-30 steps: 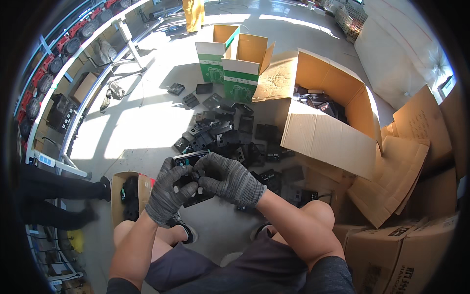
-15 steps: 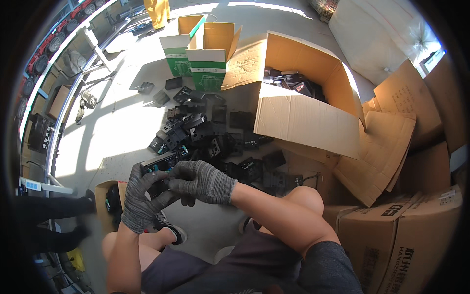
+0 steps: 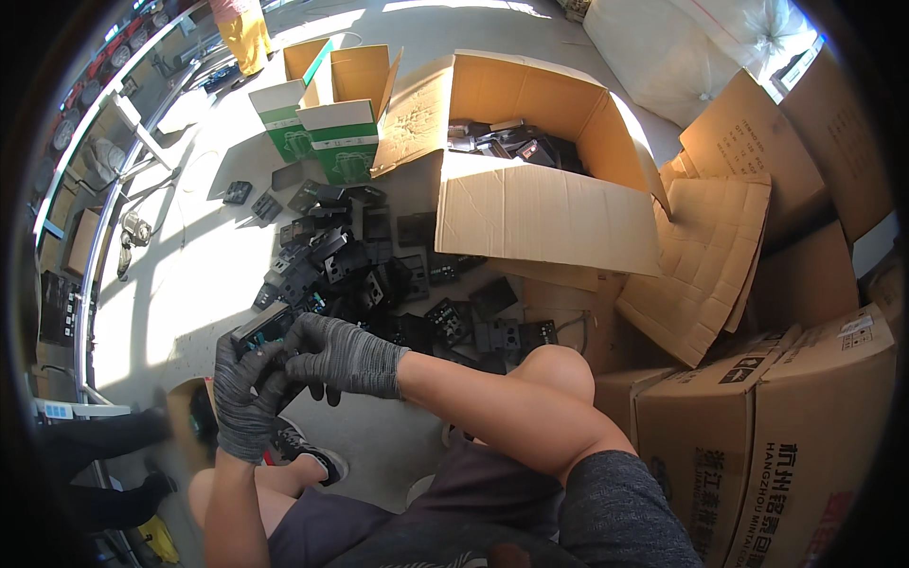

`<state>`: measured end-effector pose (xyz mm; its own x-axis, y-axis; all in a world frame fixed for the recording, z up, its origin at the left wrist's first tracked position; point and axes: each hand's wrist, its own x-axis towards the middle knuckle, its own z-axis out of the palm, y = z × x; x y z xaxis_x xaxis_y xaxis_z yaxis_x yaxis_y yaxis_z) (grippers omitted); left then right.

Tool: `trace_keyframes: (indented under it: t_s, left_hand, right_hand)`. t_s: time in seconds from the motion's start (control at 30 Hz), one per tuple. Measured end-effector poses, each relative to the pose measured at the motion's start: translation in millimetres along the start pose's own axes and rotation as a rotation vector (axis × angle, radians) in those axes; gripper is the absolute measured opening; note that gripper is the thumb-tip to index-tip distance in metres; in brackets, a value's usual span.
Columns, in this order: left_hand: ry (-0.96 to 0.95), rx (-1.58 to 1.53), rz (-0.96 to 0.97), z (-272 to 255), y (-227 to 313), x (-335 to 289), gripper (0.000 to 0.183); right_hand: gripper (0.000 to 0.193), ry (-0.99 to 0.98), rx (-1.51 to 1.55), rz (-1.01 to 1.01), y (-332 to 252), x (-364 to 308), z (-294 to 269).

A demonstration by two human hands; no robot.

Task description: The person assembles electronic enclosures by hand and by inserting small components into black plastic housings. They pick up components from the floor and boxes, press them into the housings, and set the assembled parts aside.

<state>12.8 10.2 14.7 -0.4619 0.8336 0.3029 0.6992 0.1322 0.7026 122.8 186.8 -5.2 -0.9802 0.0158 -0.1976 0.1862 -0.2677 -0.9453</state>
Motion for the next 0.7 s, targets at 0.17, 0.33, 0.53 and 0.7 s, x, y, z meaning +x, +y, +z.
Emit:
trace_keyframes:
  t_s: [0.17,0.33,0.53,0.7]
  left_hand:
    - [0.077,-0.125,-0.053,7.6,-5.8,-3.1,0.032]
    - [0.042,0.037,-0.038,9.2,-5.3,3.4,0.04]
    - [0.001,0.133,-0.028,1.7,-2.9,0.1,0.042]
    - [0.012,0.081,-0.074,2.3,-8.4,-4.8,0.042]
  right_hand:
    - [0.047,-0.025,0.032,0.192,-12.0,-3.4,-3.8]
    - [0.031,0.055,0.044,0.183,-25.6,-12.3,-7.9]
    - [0.037,0.035,0.004,0.115,-12.9,-7.7,-1.6]
    - [0.038,-0.022,0.086,0.232,-12.6,-5.1,-6.7]
